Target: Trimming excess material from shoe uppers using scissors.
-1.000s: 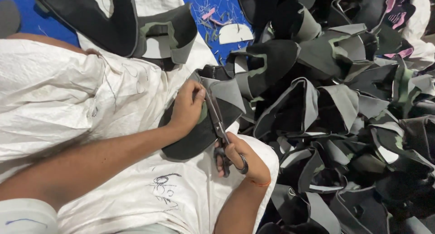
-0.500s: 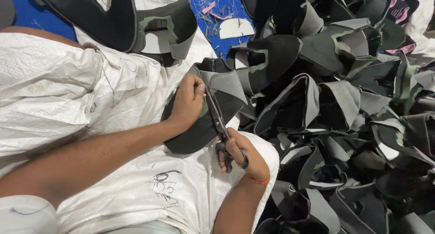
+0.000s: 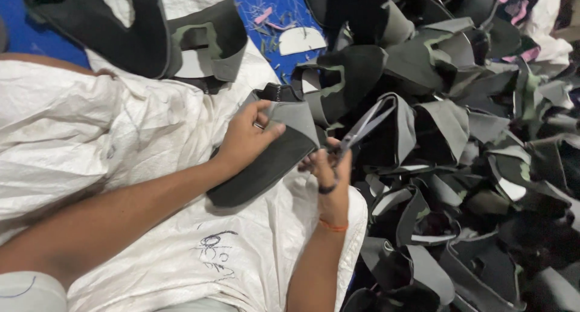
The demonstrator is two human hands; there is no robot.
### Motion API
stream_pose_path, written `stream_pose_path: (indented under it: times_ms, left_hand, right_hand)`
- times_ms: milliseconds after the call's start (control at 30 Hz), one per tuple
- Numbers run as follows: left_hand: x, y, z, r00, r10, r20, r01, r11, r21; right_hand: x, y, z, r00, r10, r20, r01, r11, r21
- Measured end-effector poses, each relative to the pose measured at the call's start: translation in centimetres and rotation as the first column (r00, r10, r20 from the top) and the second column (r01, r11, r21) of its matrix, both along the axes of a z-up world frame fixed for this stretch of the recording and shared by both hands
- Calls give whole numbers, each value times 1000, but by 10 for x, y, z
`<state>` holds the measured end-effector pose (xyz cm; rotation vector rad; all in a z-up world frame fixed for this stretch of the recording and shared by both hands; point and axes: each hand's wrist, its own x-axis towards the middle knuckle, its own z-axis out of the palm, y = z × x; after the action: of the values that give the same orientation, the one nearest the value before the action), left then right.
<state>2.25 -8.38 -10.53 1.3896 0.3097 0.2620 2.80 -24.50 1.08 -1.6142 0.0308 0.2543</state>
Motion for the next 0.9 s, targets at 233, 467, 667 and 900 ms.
stream_pose_path:
  times_ms: [233,467,667,900]
  left_hand:
    - [-26,17,59,952,-177,250,173,984,38]
    - [-30,39,81,928,-261,264,266,964,19]
    - [-30,60,91,911,-192,365,222,974,-41]
    - [-37,81,109,942,-178,285,141,979,147]
  right_hand:
    - [-11,-17,-30,995,97,18,-92,850,518]
    - [-18,7,-7,989,25,147,-76,933,352]
    - [-18,5,-21,978,54,202,-111,953,282]
    - [-12,-19,-43,969,107,222,-172,939,298]
